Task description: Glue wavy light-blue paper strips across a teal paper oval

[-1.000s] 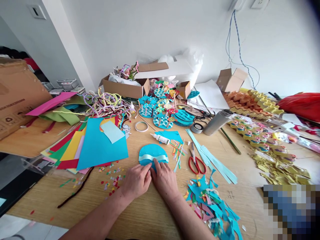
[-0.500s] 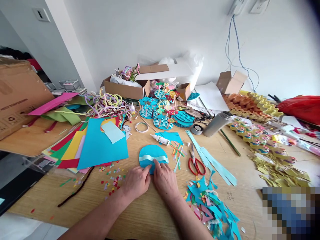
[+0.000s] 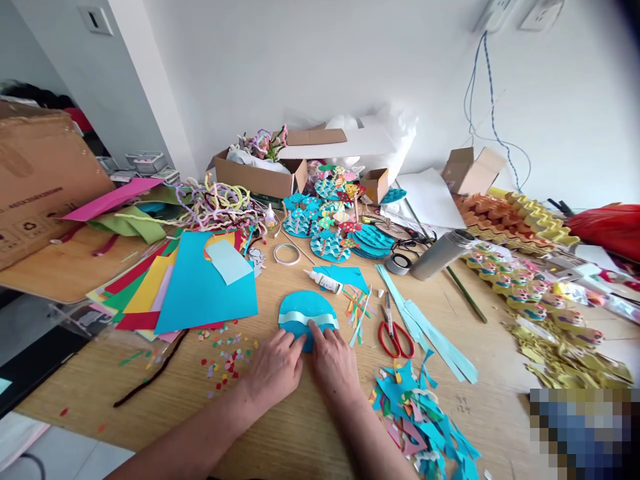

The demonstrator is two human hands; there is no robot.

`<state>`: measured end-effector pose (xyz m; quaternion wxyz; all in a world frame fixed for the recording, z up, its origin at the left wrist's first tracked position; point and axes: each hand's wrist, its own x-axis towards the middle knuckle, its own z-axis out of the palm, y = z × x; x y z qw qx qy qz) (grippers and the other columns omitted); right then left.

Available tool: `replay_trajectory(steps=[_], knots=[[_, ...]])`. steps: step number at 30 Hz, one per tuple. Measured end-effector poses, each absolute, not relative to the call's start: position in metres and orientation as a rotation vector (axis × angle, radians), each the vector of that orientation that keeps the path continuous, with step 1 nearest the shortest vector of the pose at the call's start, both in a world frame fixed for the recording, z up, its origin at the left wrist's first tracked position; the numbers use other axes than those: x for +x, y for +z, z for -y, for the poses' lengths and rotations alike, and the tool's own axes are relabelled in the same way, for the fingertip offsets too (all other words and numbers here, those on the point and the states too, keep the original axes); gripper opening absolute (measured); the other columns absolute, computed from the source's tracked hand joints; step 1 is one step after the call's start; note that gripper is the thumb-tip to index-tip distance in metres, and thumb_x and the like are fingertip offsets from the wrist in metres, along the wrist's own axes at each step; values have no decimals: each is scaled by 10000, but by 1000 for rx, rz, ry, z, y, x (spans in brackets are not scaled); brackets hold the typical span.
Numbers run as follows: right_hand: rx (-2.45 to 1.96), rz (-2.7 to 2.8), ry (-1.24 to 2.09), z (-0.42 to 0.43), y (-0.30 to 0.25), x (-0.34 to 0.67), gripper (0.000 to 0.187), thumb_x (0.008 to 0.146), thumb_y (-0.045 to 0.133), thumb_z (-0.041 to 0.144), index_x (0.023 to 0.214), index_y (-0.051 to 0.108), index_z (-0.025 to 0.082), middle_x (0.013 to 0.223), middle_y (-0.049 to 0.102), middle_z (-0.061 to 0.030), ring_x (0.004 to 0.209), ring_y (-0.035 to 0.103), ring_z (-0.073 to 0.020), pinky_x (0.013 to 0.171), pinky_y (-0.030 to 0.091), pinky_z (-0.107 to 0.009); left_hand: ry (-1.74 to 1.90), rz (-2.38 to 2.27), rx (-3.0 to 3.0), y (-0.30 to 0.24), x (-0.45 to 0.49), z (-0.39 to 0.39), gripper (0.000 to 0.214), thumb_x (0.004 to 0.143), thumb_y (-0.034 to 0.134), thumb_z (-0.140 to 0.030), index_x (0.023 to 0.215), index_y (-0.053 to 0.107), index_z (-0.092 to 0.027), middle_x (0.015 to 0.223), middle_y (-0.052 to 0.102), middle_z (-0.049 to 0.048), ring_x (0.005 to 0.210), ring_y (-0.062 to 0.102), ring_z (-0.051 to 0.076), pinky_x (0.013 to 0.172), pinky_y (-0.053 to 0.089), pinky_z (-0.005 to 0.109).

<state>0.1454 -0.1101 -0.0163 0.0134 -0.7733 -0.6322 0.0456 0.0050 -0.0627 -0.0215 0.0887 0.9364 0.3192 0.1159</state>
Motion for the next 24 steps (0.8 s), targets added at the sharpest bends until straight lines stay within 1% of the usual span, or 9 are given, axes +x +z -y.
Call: replay_trajectory(steps=[6,10,13,18,24], knots=[[-2426,1990,212,110,-14,143,485,906,447,138,1389,440,187,963,663,-107,950,602,-239,741,480,-294,333,-952,2762,-21,7,63,467,832,414,-123,1284,527,-155,899,648,100,882,581,256,747,490,381],[-2436,1996,226,110,-14,143,502,893,461,135,1392,431,178,964,666,-111,948,604,-242,732,487,-299,282,-971,2739,-21,9,62,493,828,415,-135,1312,504,-147,897,661,107,874,590,253,735,491,367],[-2437,2001,224,110,-14,143,509,889,458,130,1395,425,179,948,668,-108,932,607,-241,715,488,-301,227,-985,2719,-21,10,61,513,826,419,-142,1335,480,-136,903,668,110,881,598,266,730,494,378],[-2455,1968,283,109,-13,142,504,891,474,156,1393,431,174,929,674,-104,922,615,-241,692,485,-297,187,-995,2716,-22,13,60,514,836,404,-134,1346,456,-107,907,676,114,881,609,280,723,494,392],[-2449,1941,307,109,-13,142,513,881,481,149,1392,443,175,948,689,-107,922,631,-238,701,480,-288,192,-998,2740,-23,15,60,525,828,420,-131,1352,450,-134,870,677,99,853,616,273,692,488,373]])
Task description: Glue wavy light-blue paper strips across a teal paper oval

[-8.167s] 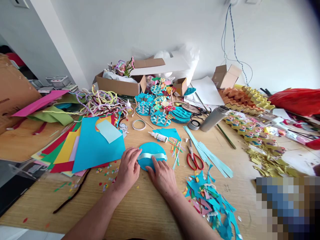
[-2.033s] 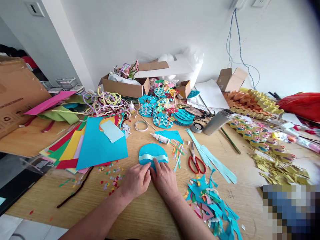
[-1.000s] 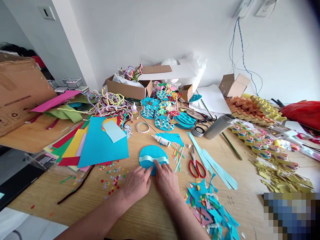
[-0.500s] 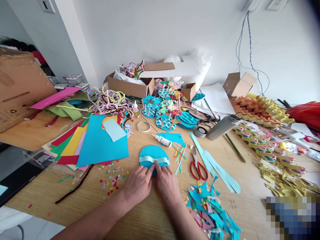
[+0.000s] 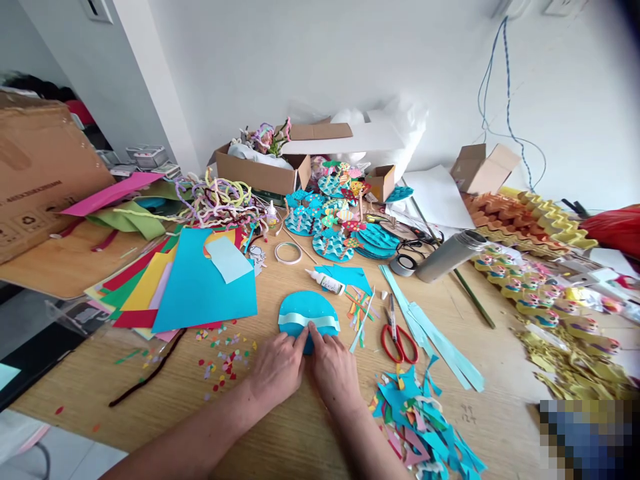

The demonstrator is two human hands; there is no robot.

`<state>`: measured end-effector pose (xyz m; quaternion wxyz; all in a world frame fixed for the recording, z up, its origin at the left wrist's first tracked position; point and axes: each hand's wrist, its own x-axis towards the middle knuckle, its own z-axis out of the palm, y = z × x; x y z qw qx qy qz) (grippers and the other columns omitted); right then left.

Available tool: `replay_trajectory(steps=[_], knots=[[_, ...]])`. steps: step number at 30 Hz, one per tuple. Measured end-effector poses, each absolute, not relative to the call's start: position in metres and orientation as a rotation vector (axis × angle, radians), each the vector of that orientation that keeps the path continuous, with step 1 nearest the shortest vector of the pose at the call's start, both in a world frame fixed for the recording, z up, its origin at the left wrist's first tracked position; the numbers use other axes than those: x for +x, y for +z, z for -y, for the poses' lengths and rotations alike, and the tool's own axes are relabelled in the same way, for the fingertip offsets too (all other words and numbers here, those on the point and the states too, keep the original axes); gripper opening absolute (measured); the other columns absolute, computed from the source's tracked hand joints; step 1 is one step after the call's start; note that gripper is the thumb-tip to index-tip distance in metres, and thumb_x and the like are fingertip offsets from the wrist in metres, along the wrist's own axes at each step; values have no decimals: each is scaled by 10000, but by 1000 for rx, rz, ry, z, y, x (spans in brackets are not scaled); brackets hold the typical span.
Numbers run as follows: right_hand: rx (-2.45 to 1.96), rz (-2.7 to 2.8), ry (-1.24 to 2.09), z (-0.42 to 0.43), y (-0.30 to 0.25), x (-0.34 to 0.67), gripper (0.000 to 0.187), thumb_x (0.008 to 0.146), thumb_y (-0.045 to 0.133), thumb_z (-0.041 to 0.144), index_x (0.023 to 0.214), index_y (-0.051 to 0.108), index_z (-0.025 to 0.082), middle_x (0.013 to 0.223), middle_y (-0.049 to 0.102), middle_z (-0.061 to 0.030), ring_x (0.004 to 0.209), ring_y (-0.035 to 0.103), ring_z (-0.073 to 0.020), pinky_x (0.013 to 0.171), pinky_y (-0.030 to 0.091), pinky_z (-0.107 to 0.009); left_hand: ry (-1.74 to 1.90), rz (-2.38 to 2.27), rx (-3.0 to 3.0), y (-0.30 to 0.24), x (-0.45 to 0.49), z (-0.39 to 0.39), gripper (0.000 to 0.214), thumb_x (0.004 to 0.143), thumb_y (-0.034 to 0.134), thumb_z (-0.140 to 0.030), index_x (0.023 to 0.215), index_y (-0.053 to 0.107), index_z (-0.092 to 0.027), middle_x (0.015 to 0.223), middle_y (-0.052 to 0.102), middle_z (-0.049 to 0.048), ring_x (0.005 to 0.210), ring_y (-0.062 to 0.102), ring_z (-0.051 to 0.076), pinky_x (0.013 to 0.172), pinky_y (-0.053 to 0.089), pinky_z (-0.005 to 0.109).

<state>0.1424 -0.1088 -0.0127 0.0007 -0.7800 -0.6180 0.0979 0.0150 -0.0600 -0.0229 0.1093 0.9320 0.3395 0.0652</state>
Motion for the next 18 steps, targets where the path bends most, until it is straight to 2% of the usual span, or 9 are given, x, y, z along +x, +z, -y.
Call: replay_trajectory(steps=[18], knots=[[-2323,1720,397,108,-18,150,460,895,372,126,1311,545,221,951,724,-80,824,684,-205,685,457,-263,12,-1089,2678,-9,21,60,500,847,397,-177,1344,450,-151,922,674,108,900,618,279,733,497,395]])
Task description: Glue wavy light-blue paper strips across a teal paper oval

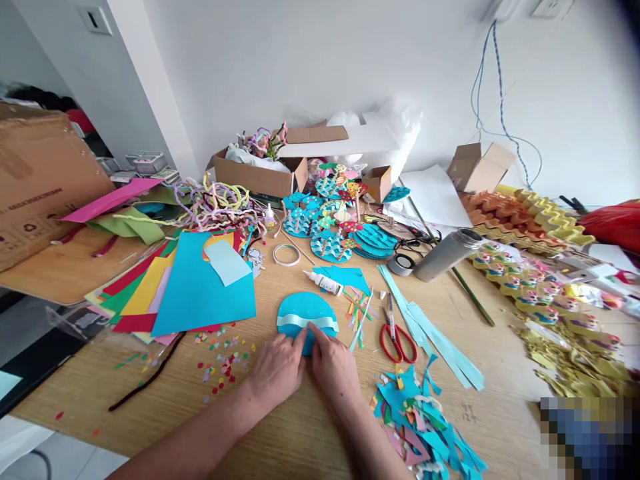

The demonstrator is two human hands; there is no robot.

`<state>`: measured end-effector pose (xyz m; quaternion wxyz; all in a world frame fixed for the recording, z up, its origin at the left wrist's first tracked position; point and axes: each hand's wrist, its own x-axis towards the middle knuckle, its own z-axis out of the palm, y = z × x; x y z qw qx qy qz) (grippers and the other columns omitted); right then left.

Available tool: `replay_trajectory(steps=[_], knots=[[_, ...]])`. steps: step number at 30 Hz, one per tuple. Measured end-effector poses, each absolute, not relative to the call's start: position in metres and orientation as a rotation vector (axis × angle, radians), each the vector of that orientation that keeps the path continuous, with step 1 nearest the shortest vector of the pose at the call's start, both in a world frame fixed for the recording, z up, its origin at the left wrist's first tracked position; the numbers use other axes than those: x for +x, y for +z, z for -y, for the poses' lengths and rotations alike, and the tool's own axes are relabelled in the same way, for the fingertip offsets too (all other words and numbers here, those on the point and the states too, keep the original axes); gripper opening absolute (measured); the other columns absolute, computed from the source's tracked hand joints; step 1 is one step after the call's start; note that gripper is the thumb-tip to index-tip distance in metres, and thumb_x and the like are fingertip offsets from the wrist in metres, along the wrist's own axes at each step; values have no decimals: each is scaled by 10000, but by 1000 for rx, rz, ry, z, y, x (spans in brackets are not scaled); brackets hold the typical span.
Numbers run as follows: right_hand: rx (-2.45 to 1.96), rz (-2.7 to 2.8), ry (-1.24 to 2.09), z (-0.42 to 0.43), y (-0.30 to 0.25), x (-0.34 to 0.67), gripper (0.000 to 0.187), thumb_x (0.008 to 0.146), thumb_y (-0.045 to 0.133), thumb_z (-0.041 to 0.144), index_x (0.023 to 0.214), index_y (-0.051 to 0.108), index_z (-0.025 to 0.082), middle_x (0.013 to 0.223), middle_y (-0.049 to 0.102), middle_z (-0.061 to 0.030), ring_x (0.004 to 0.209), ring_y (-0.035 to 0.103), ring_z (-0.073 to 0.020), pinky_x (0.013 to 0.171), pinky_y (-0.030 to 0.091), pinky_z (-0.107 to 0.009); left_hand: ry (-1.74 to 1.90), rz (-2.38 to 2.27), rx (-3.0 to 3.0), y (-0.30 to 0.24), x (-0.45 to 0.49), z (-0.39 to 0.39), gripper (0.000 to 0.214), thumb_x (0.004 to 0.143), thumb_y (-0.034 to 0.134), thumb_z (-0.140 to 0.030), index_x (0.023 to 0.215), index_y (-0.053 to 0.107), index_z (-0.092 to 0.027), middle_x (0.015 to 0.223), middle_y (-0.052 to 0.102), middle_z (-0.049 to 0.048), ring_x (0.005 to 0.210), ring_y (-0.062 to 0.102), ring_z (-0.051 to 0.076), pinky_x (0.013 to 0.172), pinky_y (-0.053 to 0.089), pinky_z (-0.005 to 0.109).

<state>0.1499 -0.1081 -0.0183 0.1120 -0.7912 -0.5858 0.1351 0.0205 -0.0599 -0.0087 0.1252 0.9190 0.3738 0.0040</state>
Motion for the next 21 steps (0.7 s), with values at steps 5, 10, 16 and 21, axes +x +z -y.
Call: replay_trajectory(steps=[5,10,16,21], knots=[[-2321,1696,349,108,-19,150,464,902,365,126,1328,528,213,976,719,-85,839,683,-206,689,464,-267,0,-1093,2678,-11,21,61,503,854,394,-185,1354,440,-142,941,677,116,915,616,279,759,491,403],[-2349,1776,338,107,-16,149,491,889,366,107,1340,514,232,929,721,-72,835,680,-218,667,474,-279,-4,-1081,2671,-13,20,60,506,857,394,-173,1360,427,-136,934,679,113,935,612,270,770,483,380],[-2414,1912,332,106,-11,147,519,878,416,104,1385,457,208,909,709,-92,887,665,-244,676,493,-297,20,-1072,2673,-13,20,59,511,855,394,-162,1365,423,-148,935,677,107,919,613,269,754,481,378],[-2506,1971,357,104,-4,141,535,894,410,108,1422,396,192,904,699,-121,870,671,-255,646,503,-304,25,-1038,2676,-14,19,58,521,862,381,-141,1382,405,-153,917,677,97,913,608,268,737,483,371]])
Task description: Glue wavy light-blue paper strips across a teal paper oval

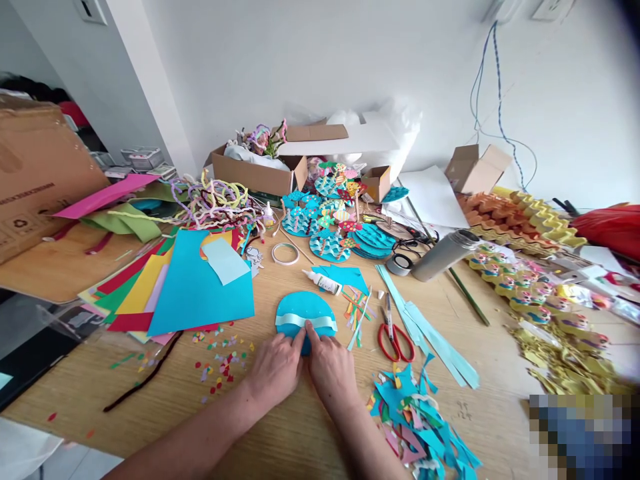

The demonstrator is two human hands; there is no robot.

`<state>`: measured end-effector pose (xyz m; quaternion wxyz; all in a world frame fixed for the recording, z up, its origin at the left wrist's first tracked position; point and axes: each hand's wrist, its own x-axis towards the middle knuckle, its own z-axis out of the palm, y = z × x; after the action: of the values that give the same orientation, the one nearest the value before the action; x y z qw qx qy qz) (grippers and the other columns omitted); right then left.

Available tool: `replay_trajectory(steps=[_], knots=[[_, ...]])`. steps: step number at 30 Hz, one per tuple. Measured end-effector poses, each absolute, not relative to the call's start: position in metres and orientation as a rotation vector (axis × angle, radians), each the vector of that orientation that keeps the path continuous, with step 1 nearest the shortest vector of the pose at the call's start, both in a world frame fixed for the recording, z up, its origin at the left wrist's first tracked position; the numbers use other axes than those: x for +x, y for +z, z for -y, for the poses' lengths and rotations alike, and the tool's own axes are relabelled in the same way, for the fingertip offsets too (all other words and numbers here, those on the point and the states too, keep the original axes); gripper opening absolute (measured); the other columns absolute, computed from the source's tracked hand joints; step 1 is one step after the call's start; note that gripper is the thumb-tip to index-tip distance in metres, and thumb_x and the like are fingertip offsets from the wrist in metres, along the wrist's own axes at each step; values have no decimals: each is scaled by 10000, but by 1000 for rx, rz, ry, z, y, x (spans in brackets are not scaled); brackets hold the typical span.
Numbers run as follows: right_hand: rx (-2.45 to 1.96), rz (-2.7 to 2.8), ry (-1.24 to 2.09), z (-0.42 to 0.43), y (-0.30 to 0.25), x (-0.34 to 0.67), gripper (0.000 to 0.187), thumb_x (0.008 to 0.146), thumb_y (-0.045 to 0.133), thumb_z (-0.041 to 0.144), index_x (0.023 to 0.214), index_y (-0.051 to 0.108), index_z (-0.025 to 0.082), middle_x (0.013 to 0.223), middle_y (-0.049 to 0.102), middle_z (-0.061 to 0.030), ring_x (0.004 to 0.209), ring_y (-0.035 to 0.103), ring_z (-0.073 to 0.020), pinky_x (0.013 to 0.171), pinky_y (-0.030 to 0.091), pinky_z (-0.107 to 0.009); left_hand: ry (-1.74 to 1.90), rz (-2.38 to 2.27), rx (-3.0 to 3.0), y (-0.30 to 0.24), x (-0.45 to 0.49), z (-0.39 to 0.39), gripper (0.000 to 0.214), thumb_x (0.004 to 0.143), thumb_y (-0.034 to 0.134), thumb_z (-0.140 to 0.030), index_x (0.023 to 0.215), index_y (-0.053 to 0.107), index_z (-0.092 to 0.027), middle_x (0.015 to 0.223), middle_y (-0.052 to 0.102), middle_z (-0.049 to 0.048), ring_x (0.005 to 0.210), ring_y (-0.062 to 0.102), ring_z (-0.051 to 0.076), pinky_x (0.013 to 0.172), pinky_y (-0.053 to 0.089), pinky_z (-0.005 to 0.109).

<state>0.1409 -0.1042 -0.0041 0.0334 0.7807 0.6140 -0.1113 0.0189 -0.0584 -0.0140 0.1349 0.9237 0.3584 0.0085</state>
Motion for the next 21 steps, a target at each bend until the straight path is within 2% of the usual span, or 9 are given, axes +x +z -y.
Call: replay_trajectory(steps=[5,9,15,21], knots=[[2401,-1837,-350,102,-3,135,526,903,381,99,1425,380,160,913,699,-148,864,676,-255,629,497,-301,104,-1027,2681,-17,16,61,431,888,359,-158,1293,506,-153,918,678,97,904,608,270,739,489,387],[2472,-1862,-350,103,-8,137,519,891,415,117,1405,419,193,902,712,-115,825,686,-228,634,480,-271,159,-1020,2690,-18,13,63,373,860,394,-138,1184,579,-157,898,677,94,901,610,264,744,491,379],[2599,-1909,-296,107,-16,141,504,871,389,107,1347,503,226,894,729,-83,778,693,-209,625,469,-258,171,-1050,2685,-18,9,62,364,850,403,-131,1160,593,-155,897,676,94,920,609,268,755,498,388],[2631,-1969,-243,107,-15,143,492,878,386,103,1344,508,202,897,729,-75,781,689,-191,647,471,-246,156,-1053,2673,-17,9,63,353,855,402,-130,1150,595,-161,897,675,96,917,612,262,764,495,382]])
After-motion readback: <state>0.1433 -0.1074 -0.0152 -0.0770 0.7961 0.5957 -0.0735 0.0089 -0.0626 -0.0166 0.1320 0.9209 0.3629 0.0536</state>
